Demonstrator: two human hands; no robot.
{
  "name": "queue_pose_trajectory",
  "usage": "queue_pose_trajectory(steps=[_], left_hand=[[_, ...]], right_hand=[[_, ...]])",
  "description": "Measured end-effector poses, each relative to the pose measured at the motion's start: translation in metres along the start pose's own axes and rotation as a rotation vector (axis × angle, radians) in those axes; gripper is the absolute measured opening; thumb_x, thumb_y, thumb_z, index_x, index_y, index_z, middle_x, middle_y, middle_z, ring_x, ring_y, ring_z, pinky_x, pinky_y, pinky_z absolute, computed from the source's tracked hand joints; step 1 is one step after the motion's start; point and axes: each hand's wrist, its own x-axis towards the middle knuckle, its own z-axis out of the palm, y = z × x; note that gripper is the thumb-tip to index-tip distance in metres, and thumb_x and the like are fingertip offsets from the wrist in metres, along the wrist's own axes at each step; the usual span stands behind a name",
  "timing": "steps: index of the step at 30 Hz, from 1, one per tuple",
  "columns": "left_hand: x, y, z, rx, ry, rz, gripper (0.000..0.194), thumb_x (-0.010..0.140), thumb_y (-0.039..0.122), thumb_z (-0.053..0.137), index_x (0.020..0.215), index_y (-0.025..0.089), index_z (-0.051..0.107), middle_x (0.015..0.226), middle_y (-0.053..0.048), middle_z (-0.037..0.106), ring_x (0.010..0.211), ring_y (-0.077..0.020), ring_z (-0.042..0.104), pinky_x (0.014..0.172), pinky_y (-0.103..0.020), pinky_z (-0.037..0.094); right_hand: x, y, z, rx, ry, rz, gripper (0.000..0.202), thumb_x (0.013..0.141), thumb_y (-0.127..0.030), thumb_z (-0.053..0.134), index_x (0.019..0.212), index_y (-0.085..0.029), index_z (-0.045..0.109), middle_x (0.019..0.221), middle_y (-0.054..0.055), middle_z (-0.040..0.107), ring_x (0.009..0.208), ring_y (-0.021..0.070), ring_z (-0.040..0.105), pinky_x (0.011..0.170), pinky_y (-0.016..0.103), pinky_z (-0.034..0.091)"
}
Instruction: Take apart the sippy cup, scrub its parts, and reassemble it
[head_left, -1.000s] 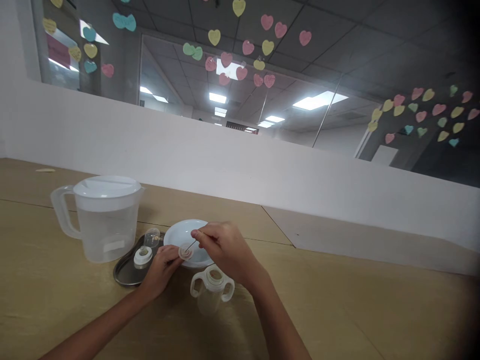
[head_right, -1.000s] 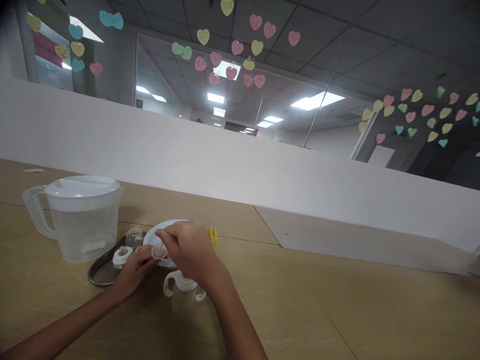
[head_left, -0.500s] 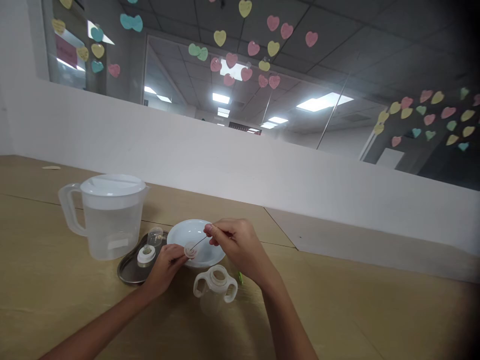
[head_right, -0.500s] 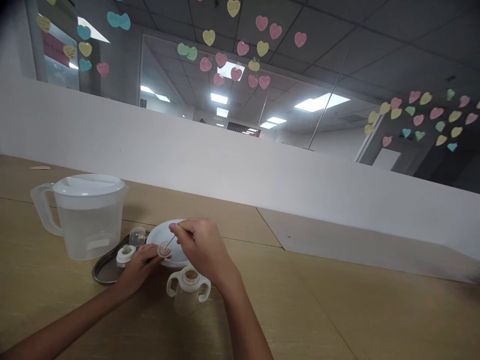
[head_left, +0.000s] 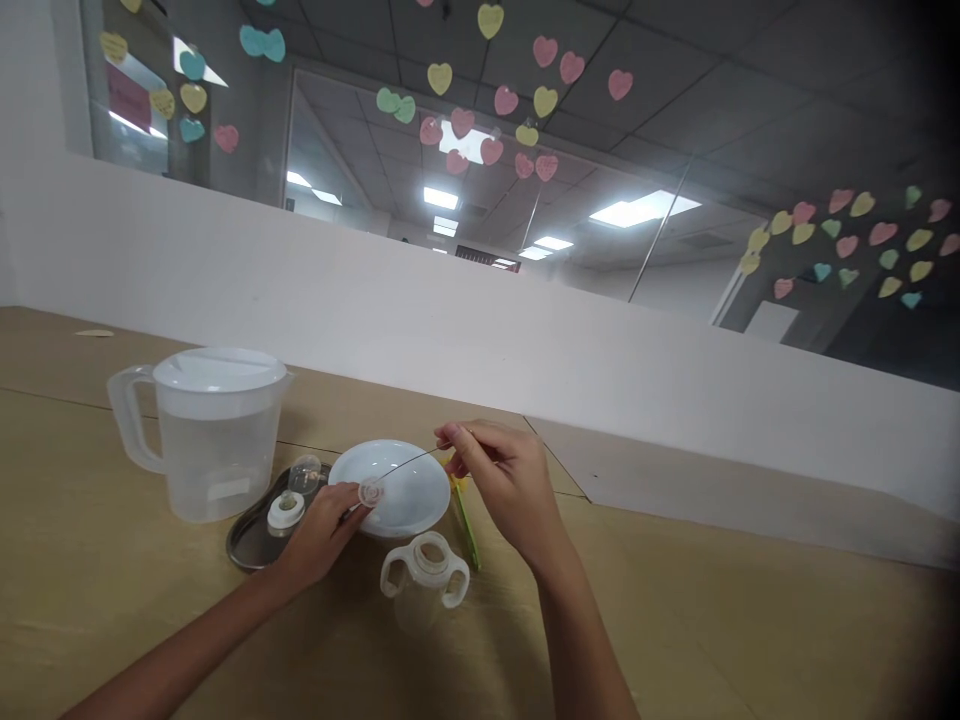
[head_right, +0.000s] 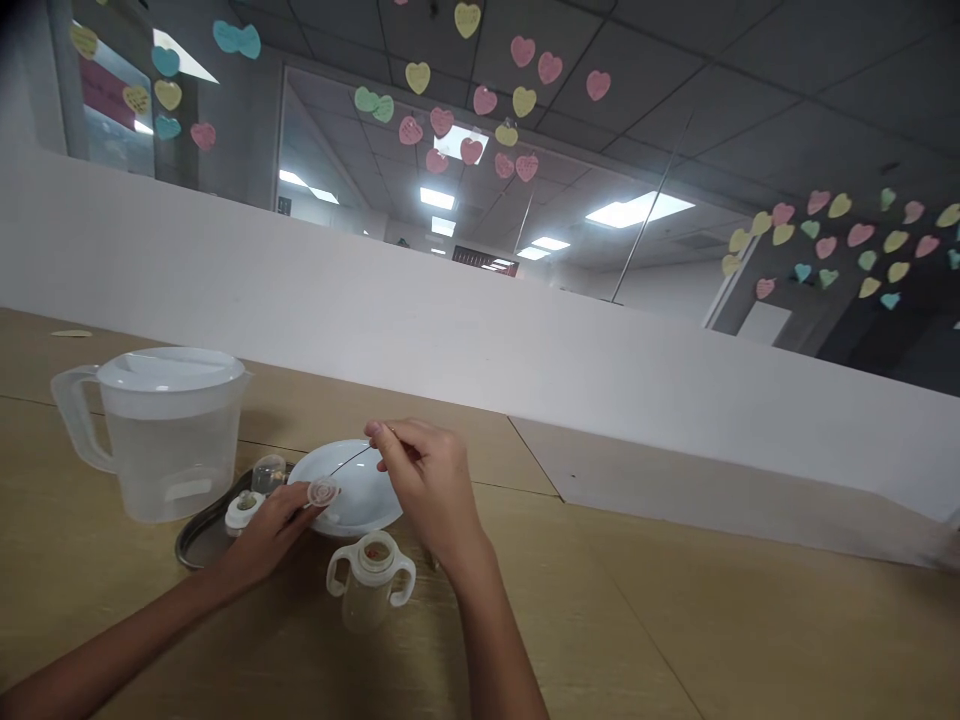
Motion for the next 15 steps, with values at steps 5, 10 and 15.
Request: queue_pose_trajectory(steps=[5,10,15], left_hand=[[0.030,0.004,-0.016,0.354,-0.126,0.050,0.035,0.090,0.030,0.035,0.085,0.018,0.067,0.090,-0.010,0.058,0.082,-0.0218,0.054,0.079,-0.035,0.040],[0.055,0.013,-0.015,0.466,-0.410,-0.030,0.023,0.078,0.016,0.048,0.066,0.015,0.068,0.078,-0.010,0.063,0.074,-0.0214,0.058,0.074,-0.033,0.038],[0.066,0.015,0.002,0.367,-0.541,-0.097,0.011,0.059,0.014,0.057,0.051,0.015,0.064,0.048,-0.002,0.054,0.049,-0.0139,0.047,0.054,-0.025,0.032]], right_hand=[[0.002,0.008,-0.002,-0.227,0.057,-0.031,0.033,0.089,-0.033,0.048,0.068,-0.014,0.067,0.064,0.004,0.065,0.056,0.0128,0.059,0.054,0.022,0.043],[0.002,0.009,-0.008,-0.403,0.077,-0.061,0.039,0.092,-0.034,0.041,0.070,-0.015,0.066,0.063,0.004,0.062,0.056,0.0127,0.057,0.056,0.024,0.041],[0.004,0.014,-0.009,-0.448,0.061,-0.045,0.041,0.092,-0.038,0.040,0.069,-0.015,0.065,0.060,0.004,0.061,0.054,0.0128,0.055,0.054,0.023,0.038]])
